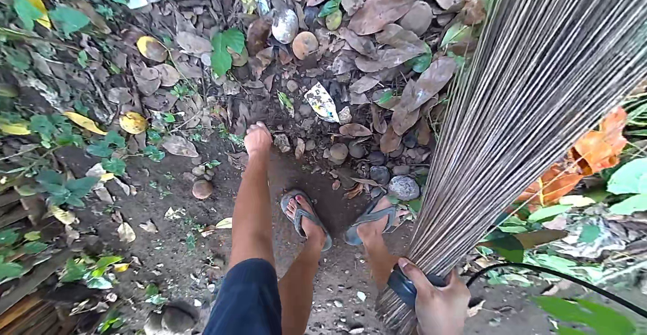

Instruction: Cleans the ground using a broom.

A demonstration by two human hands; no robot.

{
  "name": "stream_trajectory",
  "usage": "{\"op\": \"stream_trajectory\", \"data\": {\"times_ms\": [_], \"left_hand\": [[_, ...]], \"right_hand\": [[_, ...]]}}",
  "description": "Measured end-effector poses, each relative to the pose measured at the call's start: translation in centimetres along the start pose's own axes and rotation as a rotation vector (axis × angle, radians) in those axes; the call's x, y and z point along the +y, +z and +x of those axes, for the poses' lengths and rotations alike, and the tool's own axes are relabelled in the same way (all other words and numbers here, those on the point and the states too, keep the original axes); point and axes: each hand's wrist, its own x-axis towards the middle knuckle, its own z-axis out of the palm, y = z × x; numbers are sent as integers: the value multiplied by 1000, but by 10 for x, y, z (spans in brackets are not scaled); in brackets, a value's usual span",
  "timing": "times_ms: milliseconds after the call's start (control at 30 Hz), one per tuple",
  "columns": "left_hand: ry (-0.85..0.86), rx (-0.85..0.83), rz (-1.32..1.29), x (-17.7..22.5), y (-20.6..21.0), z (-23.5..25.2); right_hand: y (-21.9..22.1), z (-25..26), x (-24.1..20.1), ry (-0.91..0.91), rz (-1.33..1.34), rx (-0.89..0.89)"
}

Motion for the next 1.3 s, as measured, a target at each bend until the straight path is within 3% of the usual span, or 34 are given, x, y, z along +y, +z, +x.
{"op": "stream_trajectory", "data": {"times_ms": [233,433,533,600,667,767,833,933,1100,1300], "left_hand": [[0,-116,92,5,-4,-1],[268,-336,270,-43,-28,-6],[345,-155,134,-93,-10,1],[369,-54,-33,-106,-7,7],[325,13,-179,-104,-5,15],[111,167,-322,-93,3,28],[-67,162,-302,-82,7,34],[-199,88,-239,-77,8,46],[-208,-112,-52,-71,-10,43],[-119,-176,-38,-86,-23,45]], "right_hand": [[8,-4,-3,0,4,11],[15,-5,-5,6,10,21],[18,-6,-7,0,-8,28],[19,-6,-7,-11,-18,24],[17,-5,-8,-16,-29,15],[15,-2,-6,-22,-47,17],[15,-2,-6,-20,-54,25],[17,-2,-5,-31,-64,27],[14,-2,-6,-36,-72,27],[11,-3,-9,-45,-109,19]]}}
